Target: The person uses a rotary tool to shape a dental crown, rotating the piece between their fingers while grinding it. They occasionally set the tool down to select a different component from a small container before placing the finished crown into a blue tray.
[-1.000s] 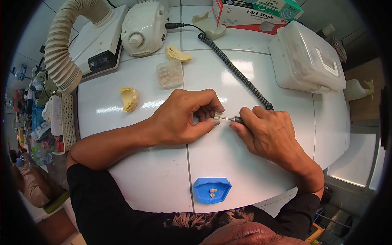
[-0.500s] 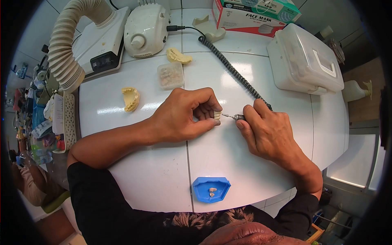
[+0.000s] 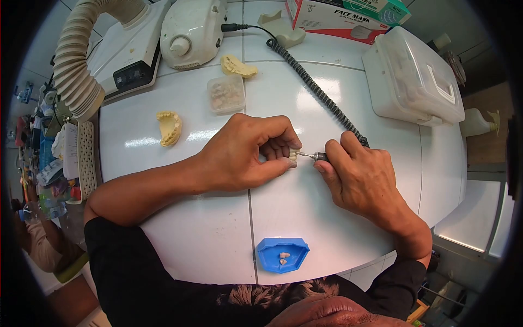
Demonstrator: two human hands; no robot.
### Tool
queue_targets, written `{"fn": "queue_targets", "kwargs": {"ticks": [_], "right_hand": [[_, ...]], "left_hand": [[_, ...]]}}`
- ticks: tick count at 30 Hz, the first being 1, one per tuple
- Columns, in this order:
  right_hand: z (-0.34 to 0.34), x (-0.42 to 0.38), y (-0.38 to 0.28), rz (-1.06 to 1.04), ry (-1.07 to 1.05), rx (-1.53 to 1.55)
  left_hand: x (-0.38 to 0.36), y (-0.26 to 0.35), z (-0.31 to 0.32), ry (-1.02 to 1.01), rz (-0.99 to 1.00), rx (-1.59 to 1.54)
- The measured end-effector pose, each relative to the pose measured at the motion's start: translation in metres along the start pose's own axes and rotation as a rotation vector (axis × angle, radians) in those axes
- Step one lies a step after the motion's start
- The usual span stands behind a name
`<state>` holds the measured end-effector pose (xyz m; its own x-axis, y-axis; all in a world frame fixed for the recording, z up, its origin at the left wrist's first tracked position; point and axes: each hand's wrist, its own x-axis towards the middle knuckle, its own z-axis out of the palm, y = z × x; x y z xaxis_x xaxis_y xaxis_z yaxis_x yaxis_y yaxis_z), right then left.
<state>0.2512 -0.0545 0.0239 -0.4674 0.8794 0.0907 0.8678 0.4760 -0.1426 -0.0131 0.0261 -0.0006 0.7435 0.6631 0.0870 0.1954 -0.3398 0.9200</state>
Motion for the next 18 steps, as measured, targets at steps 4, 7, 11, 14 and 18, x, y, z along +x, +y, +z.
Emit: {"fn": "queue_targets", "kwargs": {"ticks": [4,7,11,14,18], "right_hand": [[0.0,0.0023,-0.0018,0.002,-0.007,0.01],[0.0004,0.0033,-0.0028,-0.007,-0.007,0.013],[-0.0019,0.0034,-0.0006,-0.004,-0.032,0.006],[-0.0008,0.0047,-0.0028,-0.009,-0.023,0.012],[-0.0019,0.0041,-0.0015,-0.005,-0.033,0.008]], "left_hand": [[0.0005,0.0008,-0.0004,-0.012,-0.016,-0.012],[0.0008,-0.001,0.0022,-0.006,-0.002,-0.008],[0.0002,0.0006,0.0006,-0.016,-0.01,0.0],[-0.0002,-0.0041,0.0027,-0.008,0.009,0.0],[0.0003,-0.0044,0.0027,-0.008,0.019,0.01]]}}
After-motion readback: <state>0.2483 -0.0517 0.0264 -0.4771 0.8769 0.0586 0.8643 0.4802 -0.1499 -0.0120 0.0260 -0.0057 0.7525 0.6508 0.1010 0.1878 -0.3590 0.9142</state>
